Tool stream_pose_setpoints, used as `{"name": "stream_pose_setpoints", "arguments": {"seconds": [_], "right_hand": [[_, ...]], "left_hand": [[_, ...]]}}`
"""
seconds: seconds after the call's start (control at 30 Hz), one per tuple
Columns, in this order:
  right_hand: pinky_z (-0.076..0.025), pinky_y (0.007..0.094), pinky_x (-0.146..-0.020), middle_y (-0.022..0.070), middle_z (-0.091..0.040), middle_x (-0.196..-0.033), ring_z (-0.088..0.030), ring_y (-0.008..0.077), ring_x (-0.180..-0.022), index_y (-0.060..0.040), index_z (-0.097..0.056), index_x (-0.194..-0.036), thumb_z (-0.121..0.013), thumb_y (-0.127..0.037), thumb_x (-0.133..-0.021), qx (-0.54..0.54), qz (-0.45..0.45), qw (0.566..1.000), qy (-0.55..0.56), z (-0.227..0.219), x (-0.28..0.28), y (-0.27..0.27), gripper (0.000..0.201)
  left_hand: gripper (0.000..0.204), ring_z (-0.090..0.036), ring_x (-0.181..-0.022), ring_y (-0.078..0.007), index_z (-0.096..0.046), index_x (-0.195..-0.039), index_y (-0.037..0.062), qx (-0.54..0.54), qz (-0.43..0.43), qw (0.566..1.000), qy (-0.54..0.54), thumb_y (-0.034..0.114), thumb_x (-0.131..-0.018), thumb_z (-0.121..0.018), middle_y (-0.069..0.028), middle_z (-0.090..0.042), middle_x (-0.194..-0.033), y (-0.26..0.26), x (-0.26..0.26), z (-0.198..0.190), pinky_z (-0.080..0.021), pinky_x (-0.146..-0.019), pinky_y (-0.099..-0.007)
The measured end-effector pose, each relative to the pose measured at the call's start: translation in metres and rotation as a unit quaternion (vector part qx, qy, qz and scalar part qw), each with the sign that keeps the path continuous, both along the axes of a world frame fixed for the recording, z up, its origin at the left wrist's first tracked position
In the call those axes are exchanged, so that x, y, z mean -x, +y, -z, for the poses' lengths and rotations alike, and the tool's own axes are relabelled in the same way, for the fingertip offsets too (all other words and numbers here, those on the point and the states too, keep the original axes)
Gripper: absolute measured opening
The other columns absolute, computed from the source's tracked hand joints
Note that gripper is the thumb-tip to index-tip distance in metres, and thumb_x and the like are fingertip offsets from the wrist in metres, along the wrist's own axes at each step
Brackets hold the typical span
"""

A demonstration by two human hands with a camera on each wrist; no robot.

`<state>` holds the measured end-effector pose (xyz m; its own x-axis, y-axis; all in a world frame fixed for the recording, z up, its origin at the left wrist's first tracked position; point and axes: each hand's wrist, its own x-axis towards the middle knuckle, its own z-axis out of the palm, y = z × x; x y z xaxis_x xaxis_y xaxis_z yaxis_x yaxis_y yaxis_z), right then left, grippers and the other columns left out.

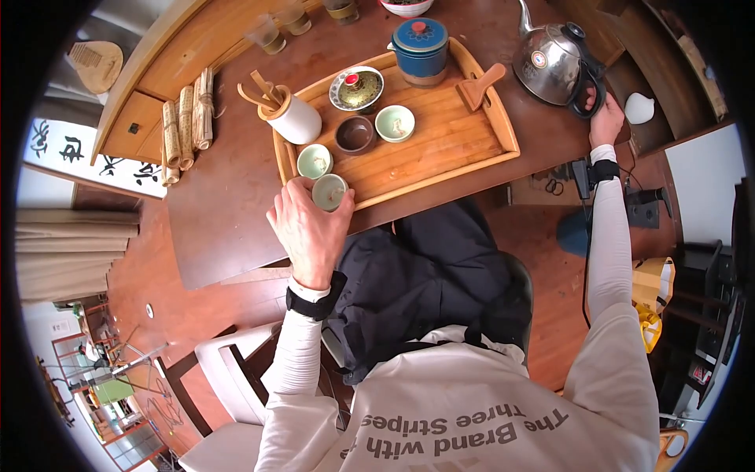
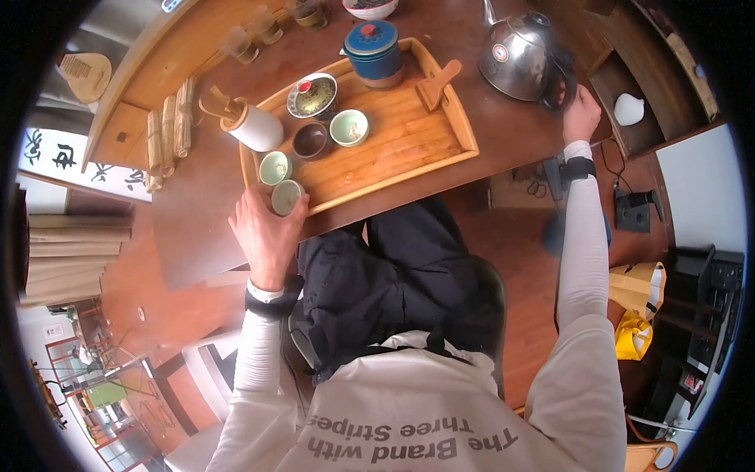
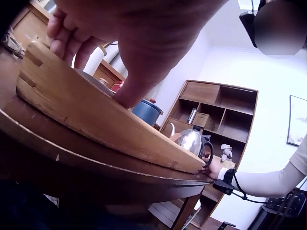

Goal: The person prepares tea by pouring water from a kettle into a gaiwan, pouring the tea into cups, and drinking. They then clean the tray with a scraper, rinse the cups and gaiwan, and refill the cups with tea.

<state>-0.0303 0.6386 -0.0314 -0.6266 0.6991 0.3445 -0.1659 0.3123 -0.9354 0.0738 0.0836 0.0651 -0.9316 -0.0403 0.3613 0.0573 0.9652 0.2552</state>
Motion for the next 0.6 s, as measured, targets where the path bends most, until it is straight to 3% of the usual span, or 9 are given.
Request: {"name": "stream_pose_setpoints", "arguments": {"seconds": [0.07,0.13,0.23,0.3,0.4,0.6], "right_hand": [[-0.048,0.0257,-0.066,0.0020,-0.068,-0.076,-0.062,0.0093,-0.072,0.0022,-0.077,-0.099,-0.061,-0.019,-0.103,-0.003,0.004,1.000,0.003,0.003,0.000,0.004,0.026],[-0.048,0.0259,-0.066,0.0015,-0.068,-0.076,-0.062,0.0093,-0.072,0.0019,-0.077,-0.100,-0.061,-0.018,-0.103,-0.029,-0.005,1.000,-0.008,0.003,0.000,0.006,0.026],[-0.047,0.0260,-0.067,0.0011,-0.068,-0.076,-0.062,0.0090,-0.072,0.0013,-0.077,-0.100,-0.061,-0.019,-0.102,-0.009,-0.007,1.000,-0.011,0.002,0.000,0.003,0.026],[-0.047,0.0261,-0.067,0.0011,-0.068,-0.076,-0.061,0.0089,-0.071,0.0013,-0.077,-0.099,-0.062,-0.019,-0.102,-0.021,-0.001,1.000,-0.016,0.002,0.000,0.006,0.026],[-0.047,0.0265,-0.066,0.0013,-0.068,-0.075,-0.061,0.0088,-0.071,0.0014,-0.077,-0.098,-0.063,-0.021,-0.102,-0.031,0.004,0.999,-0.012,0.002,0.000,0.003,0.027],[-0.047,0.0268,-0.066,0.0026,-0.069,-0.075,-0.062,0.0089,-0.071,0.0012,-0.077,-0.097,-0.064,-0.022,-0.102,-0.013,0.004,1.000,-0.013,0.004,0.001,0.005,0.027]], "left_hand": [[0.058,-0.060,-0.100,-0.0348,-0.061,-0.113,0.0050,0.001,-0.001,1.000,-0.016,0.036,-0.073,-0.089,-0.0128,-0.065,-0.098,0.003,0.001,-0.002,-0.043,-0.088,-0.0469],[0.062,-0.057,-0.107,-0.0359,-0.062,-0.118,0.0051,0.051,0.000,0.997,0.053,0.037,-0.072,-0.089,-0.0144,-0.062,-0.108,0.011,0.002,-0.005,-0.042,-0.093,-0.0489],[0.069,-0.053,-0.114,-0.0380,-0.061,-0.125,0.0051,0.042,0.060,0.992,0.101,0.038,-0.072,-0.089,-0.0169,-0.057,-0.117,0.031,0.008,-0.014,-0.040,-0.098,-0.0508],[0.069,-0.050,-0.121,-0.0393,-0.063,-0.125,0.0052,0.030,0.054,0.993,0.102,0.039,-0.072,-0.089,-0.0191,-0.055,-0.123,0.049,0.019,-0.014,-0.037,-0.104,-0.0520],[0.059,-0.047,-0.129,-0.0406,-0.070,-0.113,0.0041,0.004,0.085,0.988,0.132,0.040,-0.070,-0.090,-0.0216,-0.052,-0.134,0.073,0.038,-0.010,-0.034,-0.111,-0.0527],[0.057,-0.048,-0.127,-0.0399,-0.073,-0.107,0.0025,0.011,0.069,0.989,0.129,0.042,-0.069,-0.090,-0.0226,-0.054,-0.133,0.095,0.054,0.005,-0.034,-0.110,-0.0527]]}}
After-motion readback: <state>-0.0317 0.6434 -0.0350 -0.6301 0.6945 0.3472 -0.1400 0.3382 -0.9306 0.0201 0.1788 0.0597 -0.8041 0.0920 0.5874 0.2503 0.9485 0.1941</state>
